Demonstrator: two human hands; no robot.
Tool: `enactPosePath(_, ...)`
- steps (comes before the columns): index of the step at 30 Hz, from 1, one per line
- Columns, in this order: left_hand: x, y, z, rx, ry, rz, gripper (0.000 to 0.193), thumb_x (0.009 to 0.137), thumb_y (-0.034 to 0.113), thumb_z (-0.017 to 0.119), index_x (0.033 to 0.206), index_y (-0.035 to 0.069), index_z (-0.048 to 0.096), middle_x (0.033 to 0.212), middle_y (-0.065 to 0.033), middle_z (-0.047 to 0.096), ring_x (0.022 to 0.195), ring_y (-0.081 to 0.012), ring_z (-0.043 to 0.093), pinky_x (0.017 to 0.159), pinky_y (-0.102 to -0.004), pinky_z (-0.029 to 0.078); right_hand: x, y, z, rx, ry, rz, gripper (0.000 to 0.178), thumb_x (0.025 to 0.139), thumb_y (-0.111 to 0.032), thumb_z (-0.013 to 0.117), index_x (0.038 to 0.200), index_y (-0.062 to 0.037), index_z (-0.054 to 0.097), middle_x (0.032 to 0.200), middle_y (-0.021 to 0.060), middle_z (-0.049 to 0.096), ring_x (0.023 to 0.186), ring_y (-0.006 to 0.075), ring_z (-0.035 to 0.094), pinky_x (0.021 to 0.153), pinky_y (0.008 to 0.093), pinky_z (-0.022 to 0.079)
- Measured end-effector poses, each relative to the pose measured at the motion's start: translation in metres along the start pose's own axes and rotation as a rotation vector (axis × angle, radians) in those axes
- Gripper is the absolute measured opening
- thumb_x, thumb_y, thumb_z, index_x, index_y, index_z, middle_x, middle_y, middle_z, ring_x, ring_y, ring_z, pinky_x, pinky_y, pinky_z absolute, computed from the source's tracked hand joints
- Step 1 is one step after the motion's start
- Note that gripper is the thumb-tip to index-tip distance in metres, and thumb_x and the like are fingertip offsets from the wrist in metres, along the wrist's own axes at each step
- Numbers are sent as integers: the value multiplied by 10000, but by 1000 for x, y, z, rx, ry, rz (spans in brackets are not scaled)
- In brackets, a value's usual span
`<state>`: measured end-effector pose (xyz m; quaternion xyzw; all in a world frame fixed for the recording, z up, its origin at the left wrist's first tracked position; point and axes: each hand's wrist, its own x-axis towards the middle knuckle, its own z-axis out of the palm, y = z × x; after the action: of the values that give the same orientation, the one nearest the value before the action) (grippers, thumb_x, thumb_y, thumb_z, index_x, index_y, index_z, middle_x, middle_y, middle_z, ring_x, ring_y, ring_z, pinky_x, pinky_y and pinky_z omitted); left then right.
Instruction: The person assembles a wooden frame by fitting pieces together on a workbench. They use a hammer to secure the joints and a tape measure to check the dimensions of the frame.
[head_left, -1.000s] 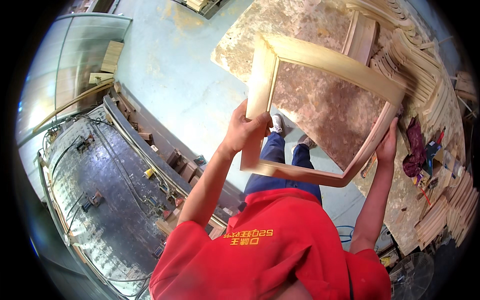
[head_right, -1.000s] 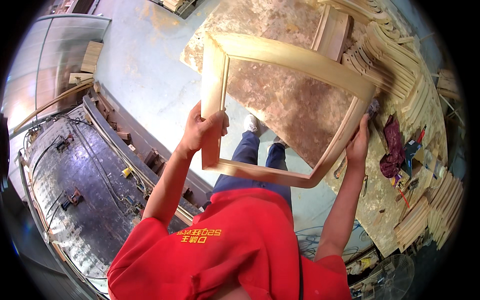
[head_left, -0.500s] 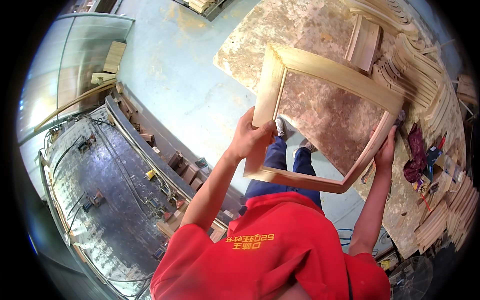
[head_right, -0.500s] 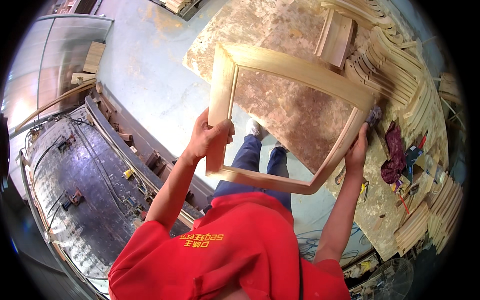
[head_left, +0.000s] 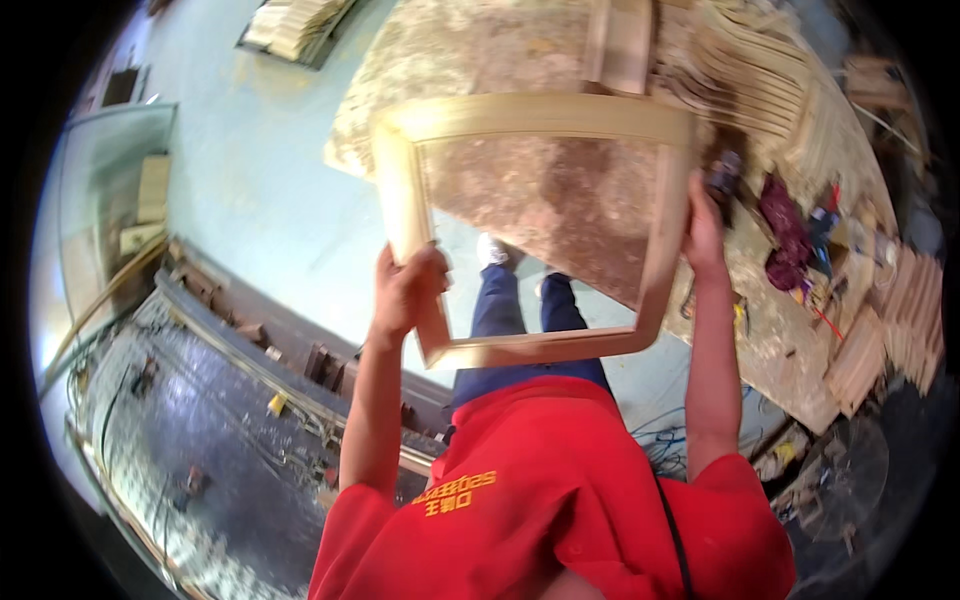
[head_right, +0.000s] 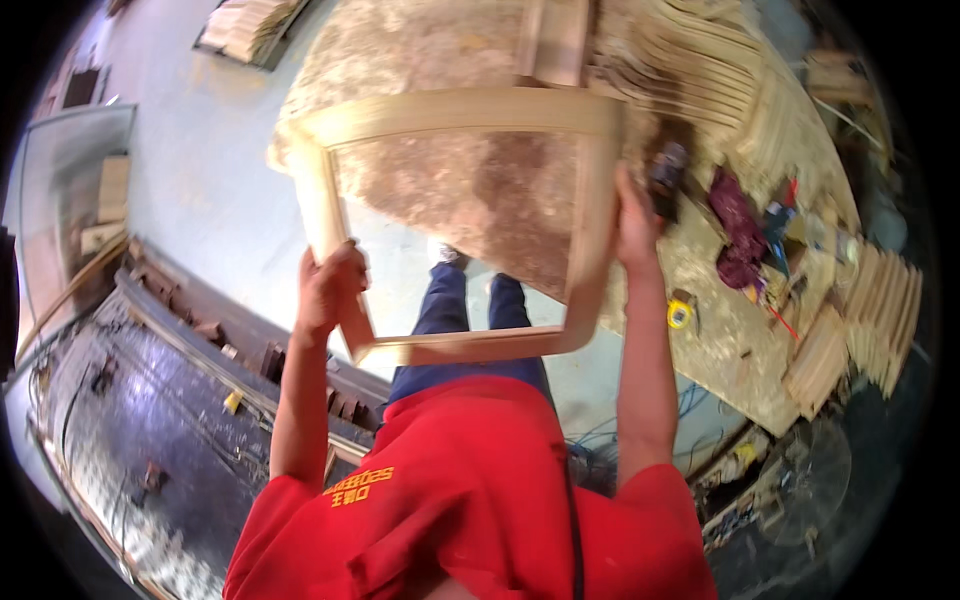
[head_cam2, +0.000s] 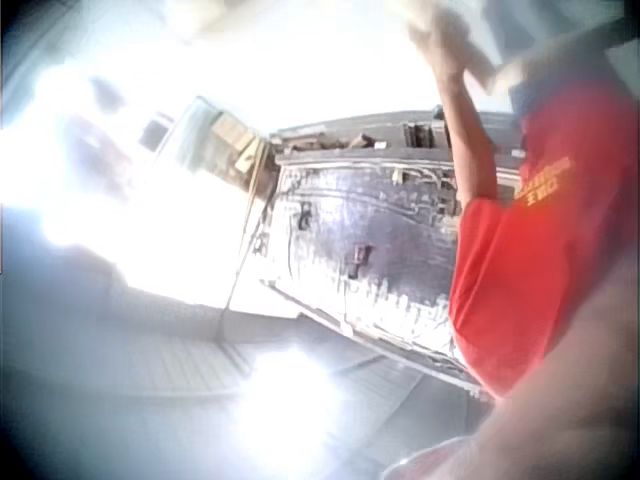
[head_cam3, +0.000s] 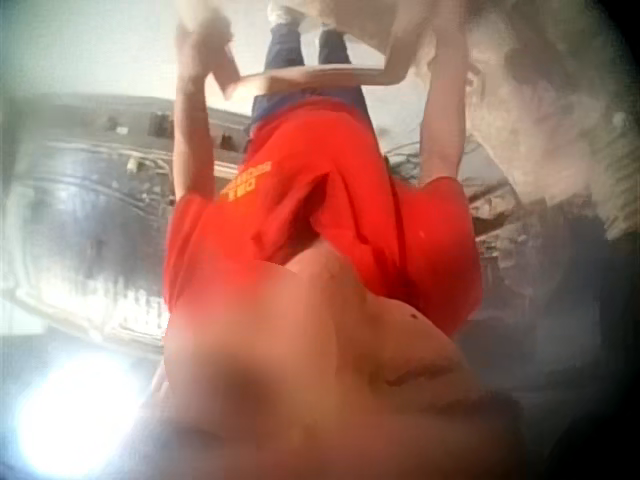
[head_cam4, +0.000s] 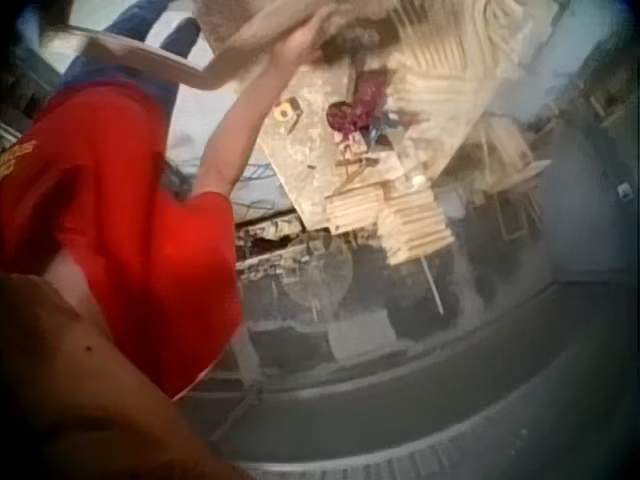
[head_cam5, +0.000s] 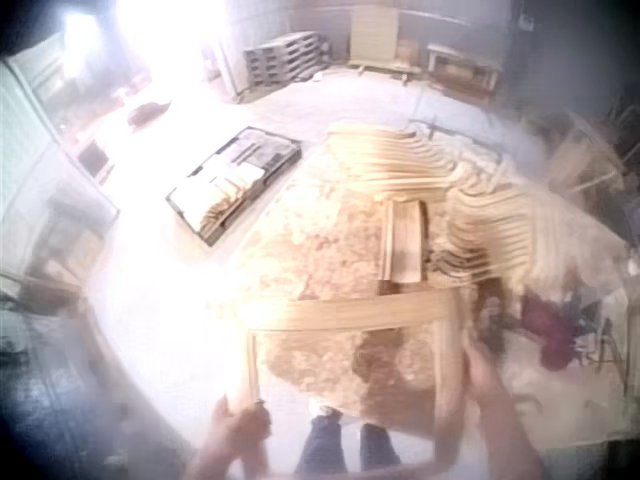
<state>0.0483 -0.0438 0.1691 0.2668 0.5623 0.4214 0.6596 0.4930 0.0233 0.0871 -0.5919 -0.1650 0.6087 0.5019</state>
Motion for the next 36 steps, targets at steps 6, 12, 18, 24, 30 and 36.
enactPosePath(6, 7, -13, -24, 51, 93, -86, 376, 911, 330, 652, 1076, 5, 557, 781, -84, 620, 623, -180, 602, 592, -307, 504, -26, -27, 54, -148, -72, 6, 491, 990, -480, 626, 1153, -19, 656, 1047, 19, 668, 937, 79, 602, 835, 254, 495)
enactPosePath(12, 10, -28, -46, 7, 165, -115, 409, 869, 352, 661, 1049, -3, 565, 810, -85, 612, 664, -190, 602, 624, -326, 519, -31, -26, 73, -319, -76, -55, 577, 948, -521, 673, 1130, 25, 636, 1010, 42, 637, 935, 107, 559, 857, 261, 457)
enactPosePath(18, 9, -39, -57, -16, 208, -122, 394, 864, 332, 639, 1052, -6, 563, 822, -80, 596, 676, -190, 588, 634, -331, 523, -26, -21, 84, -384, -77, -65, 672, 921, -578, 675, 1150, 52, 625, 1041, 72, 631, 967, 130, 555, 883, 275, 449)
enactPosePath(24, 7, -45, -61, -46, 215, -131, 379, 879, 324, 641, 1050, -5, 562, 820, -79, 596, 673, -191, 588, 633, -330, 524, -14, -14, 86, -417, -92, -54, 715, 913, -598, 670, 1170, 68, 624, 1062, 93, 645, 983, 146, 570, 898, 284, 450)
enactPosePath(30, 19, -54, -63, 297, 279, -96, 376, 845, 241, 791, 1019, -3, 565, 781, -84, 606, 662, -179, 637, 600, -319, 542, 21, 1, 96, -556, -102, -47, 746, 893, -599, 677, 1190, 85, 646, 1100, 150, 686, 994, 183, 628, 869, 318, 489)
enactPosePath(36, 21, -71, -68, 131, 366, -146, 250, 850, 143, 729, 964, -12, 570, 734, -72, 591, 633, -176, 614, 593, -322, 540, 56, 14, 127, -647, -144, -7, 813, 853, -623, 694, 1213, 104, 633, 1155, 217, 682, 1092, 272, 645, 940, 375, 484)
